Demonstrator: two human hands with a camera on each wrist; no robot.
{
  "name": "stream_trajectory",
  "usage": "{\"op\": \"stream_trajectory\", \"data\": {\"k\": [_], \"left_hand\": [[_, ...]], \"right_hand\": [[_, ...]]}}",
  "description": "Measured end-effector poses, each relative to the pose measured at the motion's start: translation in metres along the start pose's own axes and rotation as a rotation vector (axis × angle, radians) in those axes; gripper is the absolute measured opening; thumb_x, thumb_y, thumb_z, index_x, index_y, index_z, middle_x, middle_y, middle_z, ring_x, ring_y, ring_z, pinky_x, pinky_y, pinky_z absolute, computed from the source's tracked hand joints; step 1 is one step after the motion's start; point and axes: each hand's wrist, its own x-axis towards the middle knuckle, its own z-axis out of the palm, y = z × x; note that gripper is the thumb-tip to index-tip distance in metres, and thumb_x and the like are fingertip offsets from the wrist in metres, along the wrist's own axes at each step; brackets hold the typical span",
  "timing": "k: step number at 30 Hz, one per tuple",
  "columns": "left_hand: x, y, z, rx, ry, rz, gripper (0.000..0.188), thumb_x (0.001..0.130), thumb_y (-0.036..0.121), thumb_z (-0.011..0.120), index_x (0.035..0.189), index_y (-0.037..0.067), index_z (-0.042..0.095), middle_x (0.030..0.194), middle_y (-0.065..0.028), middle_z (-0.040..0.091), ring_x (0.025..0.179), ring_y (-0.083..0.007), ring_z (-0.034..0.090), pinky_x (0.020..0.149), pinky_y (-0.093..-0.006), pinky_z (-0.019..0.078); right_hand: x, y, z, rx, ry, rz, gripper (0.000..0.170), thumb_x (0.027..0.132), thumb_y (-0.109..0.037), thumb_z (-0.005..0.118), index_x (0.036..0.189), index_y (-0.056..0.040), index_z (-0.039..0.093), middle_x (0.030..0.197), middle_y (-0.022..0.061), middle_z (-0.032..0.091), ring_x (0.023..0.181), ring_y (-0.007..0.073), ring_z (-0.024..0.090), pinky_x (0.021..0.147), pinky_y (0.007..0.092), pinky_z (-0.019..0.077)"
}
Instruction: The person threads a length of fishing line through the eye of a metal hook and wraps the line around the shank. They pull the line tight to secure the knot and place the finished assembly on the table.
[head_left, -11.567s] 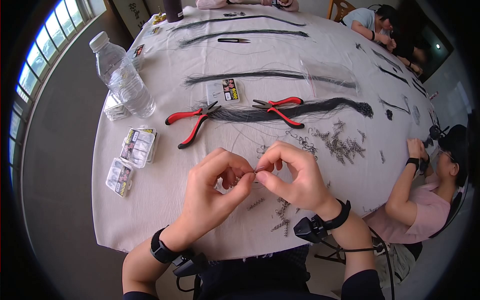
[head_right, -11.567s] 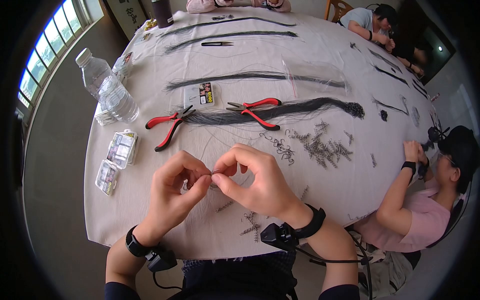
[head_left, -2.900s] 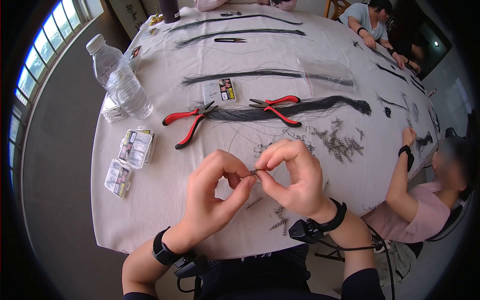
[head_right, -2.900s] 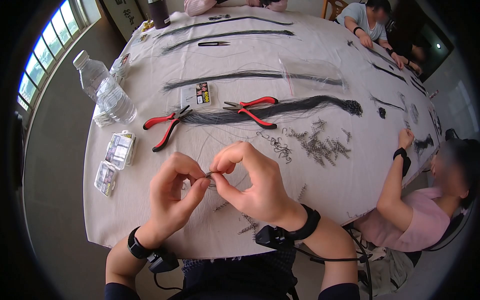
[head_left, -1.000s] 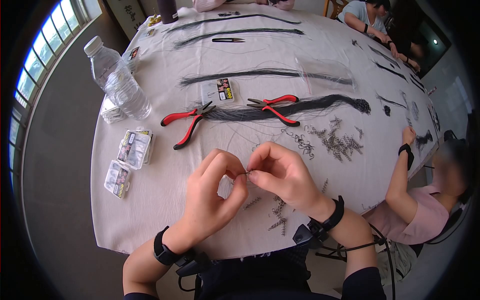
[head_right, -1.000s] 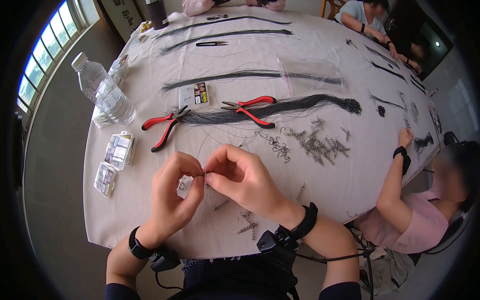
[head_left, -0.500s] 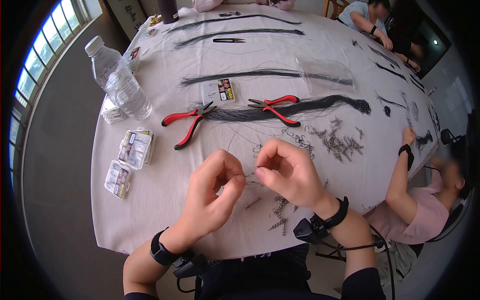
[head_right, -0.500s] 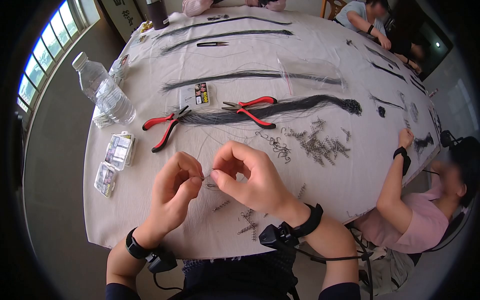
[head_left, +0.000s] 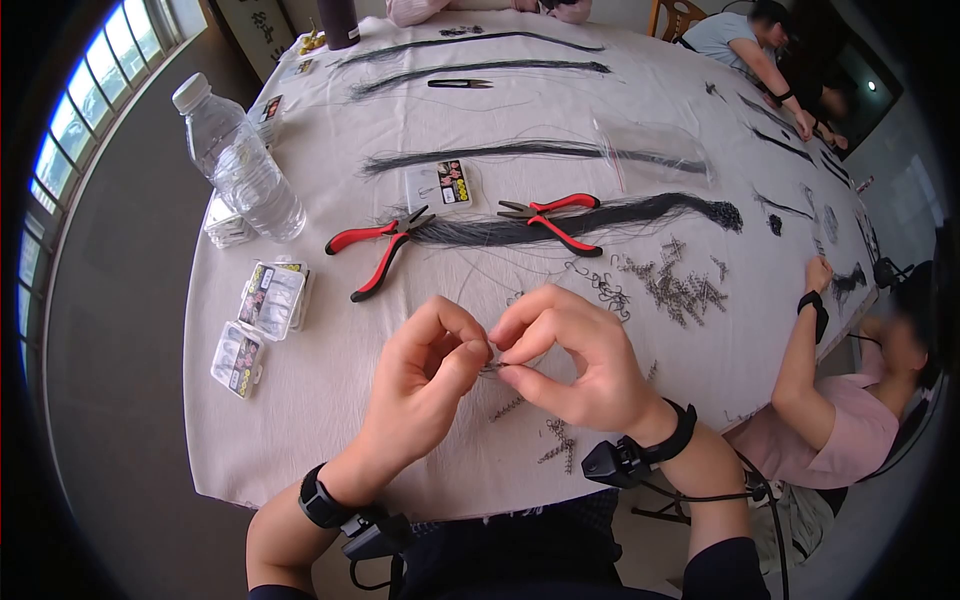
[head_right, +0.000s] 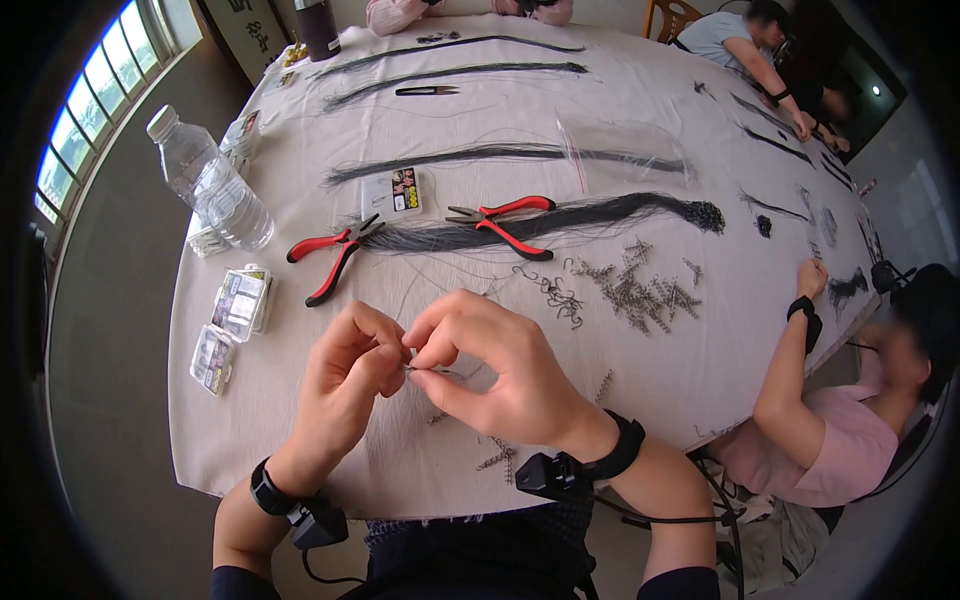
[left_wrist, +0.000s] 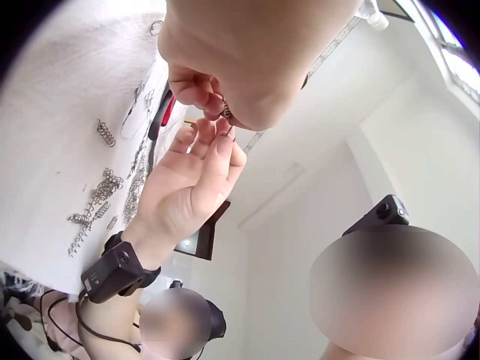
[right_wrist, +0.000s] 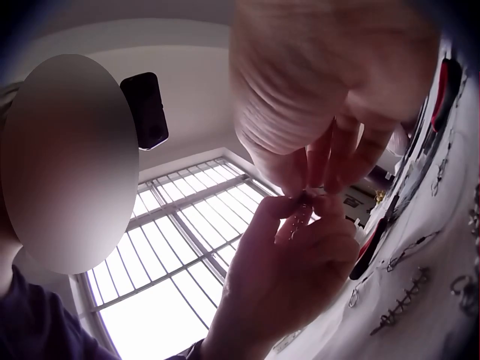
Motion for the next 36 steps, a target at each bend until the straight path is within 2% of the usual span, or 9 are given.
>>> {"op": "stream_trajectory", "data": {"k": [3,11,14,21,23,27,29,32,36], "left_hand": [[0.0001,-0.0036,-0.0022,0.002,-0.034,0.047,0.003,0.099,0.005,0.055,0.097,0.003,0.053,0.088,0.0025,0.055,0.075,-0.0024,0.048,0.066,-0.02,0.0389],[-0.0011,0.0032,0.0041,0.002,-0.04,0.028,0.008,0.099,0.005,0.061,0.103,0.002,0.055,0.094,0.0015,0.057,0.084,-0.0037,0.052,0.073,-0.0203,0.0429],[-0.0014,0.0026,0.0033,0.003,-0.055,0.018,0.009,0.099,0.005,0.061,0.104,0.002,0.055,0.096,0.0011,0.057,0.085,-0.0038,0.053,0.073,-0.0205,0.043],[-0.0013,0.0011,0.0001,0.025,-0.072,0.025,0.007,0.1,0.006,0.061,0.103,0.002,0.056,0.095,0.0009,0.058,0.085,-0.0039,0.053,0.073,-0.0202,0.0425],[-0.0011,0.0009,-0.0006,-0.011,-0.068,0.02,0.005,0.1,0.005,0.06,0.101,0.003,0.056,0.094,0.001,0.058,0.084,-0.004,0.053,0.073,-0.0203,0.0425],[-0.0011,0.0002,-0.0041,-0.075,-0.076,-0.037,0.005,0.099,0.005,0.059,0.101,0.003,0.055,0.093,0.0009,0.059,0.085,-0.0043,0.053,0.075,-0.0207,0.0431],[-0.0007,-0.0012,-0.0015,-0.092,-0.043,0.006,0.005,0.099,0.005,0.06,0.1,0.003,0.055,0.093,0.0009,0.059,0.085,-0.0046,0.054,0.076,-0.021,0.0439],[-0.0017,-0.0004,0.0002,-0.058,-0.021,0.023,0.006,0.099,0.005,0.061,0.101,0.003,0.056,0.094,0.0006,0.059,0.086,-0.0048,0.055,0.076,-0.0214,0.0449],[-0.0029,-0.0003,0.0029,0.011,0.003,0.059,0.007,0.099,0.004,0.062,0.101,0.002,0.056,0.094,0.0002,0.06,0.086,-0.0049,0.056,0.076,-0.0217,0.0451]], "right_hand": [[-0.0024,-0.001,0.0019,-0.007,0.009,0.016,0.011,0.081,0.006,0.069,0.086,-0.0023,0.063,0.1,0.0093,0.068,0.088,0.0192,0.068,0.078,0.0296,0.0537],[-0.0075,0.003,-0.0006,0.281,0.098,0.212,0.005,0.092,0.004,0.062,0.094,0.001,0.059,0.102,0.0133,0.07,0.093,0.014,0.067,0.086,0.03,0.0559],[-0.0079,0.0023,-0.0011,0.321,0.082,0.253,0.01,0.09,0.008,0.062,0.094,-0.0003,0.058,0.103,0.0154,0.068,0.096,0.0165,0.065,0.086,0.0315,0.0541],[-0.0087,0.0044,-0.0015,0.277,0.077,0.222,0.006,0.091,0.004,0.063,0.095,0.0008,0.059,0.102,0.0129,0.069,0.093,0.0133,0.066,0.086,0.0301,0.0561],[-0.0075,0.0027,-0.0025,0.313,0.05,0.263,0.012,0.088,0.009,0.063,0.095,0.0003,0.06,0.104,0.0143,0.067,0.099,0.0176,0.065,0.088,0.0324,0.0534],[-0.005,0.0034,-0.0056,0.299,0.012,0.226,0.014,0.085,0.01,0.066,0.093,-0.0007,0.062,0.105,0.0142,0.067,0.099,0.019,0.065,0.088,0.033,0.0528],[-0.0033,0.0029,-0.0064,0.183,-0.03,0.121,0.015,0.082,0.01,0.069,0.09,-0.0017,0.064,0.106,0.0147,0.067,0.099,0.0201,0.065,0.088,0.033,0.0527],[-0.0023,0.0008,-0.001,0.123,0.013,0.091,0.012,0.081,0.006,0.072,0.085,-0.0019,0.064,0.104,0.0104,0.069,0.093,0.0193,0.069,0.083,0.0309,0.054],[-0.0039,0.0021,0.0013,0.123,0.048,0.098,0.011,0.081,0.005,0.072,0.085,-0.0019,0.065,0.104,0.011,0.069,0.092,0.0198,0.069,0.083,0.0306,0.054]]}}
